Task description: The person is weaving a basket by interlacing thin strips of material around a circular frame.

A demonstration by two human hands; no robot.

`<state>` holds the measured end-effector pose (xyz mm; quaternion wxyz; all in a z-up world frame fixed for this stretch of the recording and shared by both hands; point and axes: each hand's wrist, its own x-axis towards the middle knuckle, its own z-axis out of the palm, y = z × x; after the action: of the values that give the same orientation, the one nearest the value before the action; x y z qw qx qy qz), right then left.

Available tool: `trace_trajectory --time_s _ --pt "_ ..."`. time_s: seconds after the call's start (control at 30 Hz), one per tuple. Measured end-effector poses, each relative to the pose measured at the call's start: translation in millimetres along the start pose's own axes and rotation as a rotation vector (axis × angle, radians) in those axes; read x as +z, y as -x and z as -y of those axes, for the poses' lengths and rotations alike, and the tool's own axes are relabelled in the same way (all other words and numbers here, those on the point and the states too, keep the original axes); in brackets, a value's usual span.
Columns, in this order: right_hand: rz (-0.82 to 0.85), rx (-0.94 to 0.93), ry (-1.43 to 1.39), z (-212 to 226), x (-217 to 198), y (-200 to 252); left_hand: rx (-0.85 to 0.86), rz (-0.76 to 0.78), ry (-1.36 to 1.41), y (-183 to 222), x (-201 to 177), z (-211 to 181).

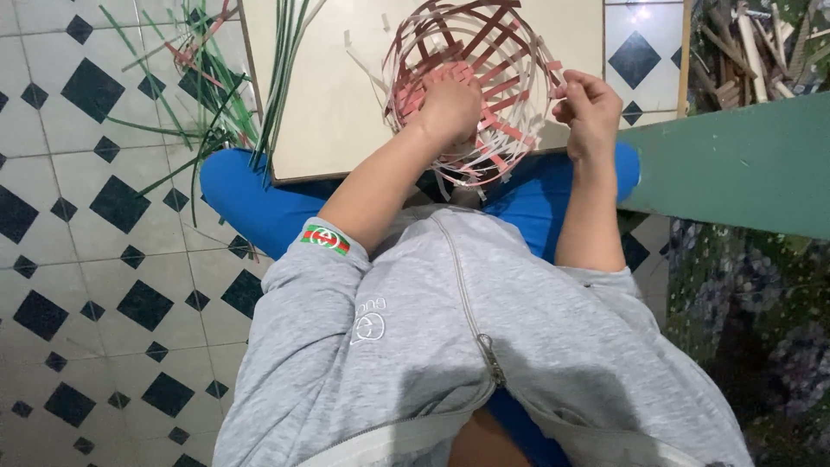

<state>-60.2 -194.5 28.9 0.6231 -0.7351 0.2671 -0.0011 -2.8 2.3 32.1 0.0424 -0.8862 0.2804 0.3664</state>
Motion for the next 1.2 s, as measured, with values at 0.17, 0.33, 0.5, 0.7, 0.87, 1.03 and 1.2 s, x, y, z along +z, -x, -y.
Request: trace_trajectory --time_s 0.17,0.33,0.5,0.7,0.87,1.03,1.2 --pt "0.026 -0.018 -0.046 -10 -5 -25 -0.003 -0.041 -0.020 -1 1 0" --pt "0.146 -0.017 0.136 0 5 -39 -0.010 -0.009 -0.008 2 -3 1" --pt "0.233 -0.042 0.242 2 9 -34 0.000 -0.079 0.029 -15 9 5" --pt "0.216 -0.173 0.257 -6 15 -28 -0.016 -0.059 -0.059 -26 16 4" --pt "0.122 0.080 -0.030 -7 26 -24 -0.021 -0.079 -0.030 -11 8 2" --pt "0.061 0.093 -0.077 -8 31 -27 -0.021 -0.063 -0.047 -20 13 3" --pt "0.075 0.047 -0.102 -12 30 -28 -0.006 -0.017 0.044 -9 5 4"
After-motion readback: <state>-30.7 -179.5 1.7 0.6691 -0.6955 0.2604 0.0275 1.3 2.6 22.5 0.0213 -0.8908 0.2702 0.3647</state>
